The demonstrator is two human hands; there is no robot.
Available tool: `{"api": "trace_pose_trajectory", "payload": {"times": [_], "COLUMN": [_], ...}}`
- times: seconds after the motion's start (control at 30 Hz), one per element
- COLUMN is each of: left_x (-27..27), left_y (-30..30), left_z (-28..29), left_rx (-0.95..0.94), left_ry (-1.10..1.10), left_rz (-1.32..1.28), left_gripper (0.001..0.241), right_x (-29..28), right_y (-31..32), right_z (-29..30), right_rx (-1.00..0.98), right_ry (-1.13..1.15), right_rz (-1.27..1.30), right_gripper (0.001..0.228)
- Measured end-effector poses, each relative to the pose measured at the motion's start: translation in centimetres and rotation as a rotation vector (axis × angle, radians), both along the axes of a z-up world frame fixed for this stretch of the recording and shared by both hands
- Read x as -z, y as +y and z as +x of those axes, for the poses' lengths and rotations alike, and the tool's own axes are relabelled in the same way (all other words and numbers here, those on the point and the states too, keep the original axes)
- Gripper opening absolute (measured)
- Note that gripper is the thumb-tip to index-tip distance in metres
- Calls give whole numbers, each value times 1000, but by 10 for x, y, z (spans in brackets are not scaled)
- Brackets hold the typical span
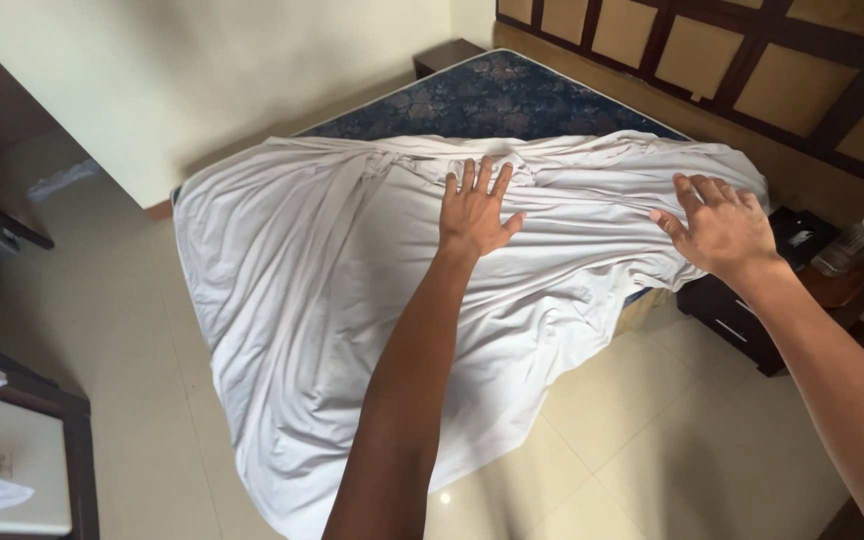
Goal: The person spreads a white bed sheet over a mattress, smoothing out wrinkles and tucking the edges under the mattress. They move around the bed to adjust the sheet on all sides, ensuring it is properly fitted.
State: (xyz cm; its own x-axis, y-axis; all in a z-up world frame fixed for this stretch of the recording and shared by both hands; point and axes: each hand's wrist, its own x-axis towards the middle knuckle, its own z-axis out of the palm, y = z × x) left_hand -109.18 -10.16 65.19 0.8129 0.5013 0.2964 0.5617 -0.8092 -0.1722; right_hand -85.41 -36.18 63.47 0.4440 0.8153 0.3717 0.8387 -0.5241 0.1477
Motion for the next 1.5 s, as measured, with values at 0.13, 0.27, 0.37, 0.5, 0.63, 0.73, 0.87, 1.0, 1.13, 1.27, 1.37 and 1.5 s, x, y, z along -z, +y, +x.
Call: {"api": "trace_pose_trajectory", "payload": {"times": [0.13, 0.27, 0.37, 0.5, 0.63, 0.73, 0.87, 1.0, 1.13, 1.27, 1.37, 1.5], "left_x": [6, 9, 18, 34, 50, 50, 50, 65, 63, 64, 52, 41], "left_y": [25, 53, 68, 84, 94, 100, 81, 85, 105, 148, 186, 250], "left_z": [-56, -114, -154, -200, -248, -279, -322, -350, -378, -424, -473, -528], "left_rx": [65, 98, 105, 101, 74, 38, 2, 9, 46, 50, 19, 58], "left_ry": [-18, -7, 20, 3, 21, 9, 44, 28, 31, 21, 52, 77], "left_rz": [27, -2, -14, -24, -13, 12, -3, 17, 35, 47, 4, 39], "left_gripper": [86, 85, 84, 81, 78, 79, 77, 76, 77, 78, 80, 83], "right_x": [4, 5, 17, 34, 35, 34, 67, 59, 54, 57, 43, 34], "right_y": [22, 57, 77, 95, 107, 114, 117, 104, 116, 145, 187, 246], "right_z": [-66, -135, -178, -221, -256, -278, -297, -350, -373, -405, -444, -511], "right_rx": [0, -9, -13, -24, -53, -89, -178, -186, -124, -103, -89, -62], "right_ry": [-19, -10, 58, 86, 133, 138, 72, 94, 151, 133, 127, 139], "right_rz": [43, 69, 87, 75, 35, 44, 82, 74, 43, 34, 45, 88], "right_gripper": [79, 78, 77, 75, 72, 70, 68, 68, 69, 70, 70, 71]}}
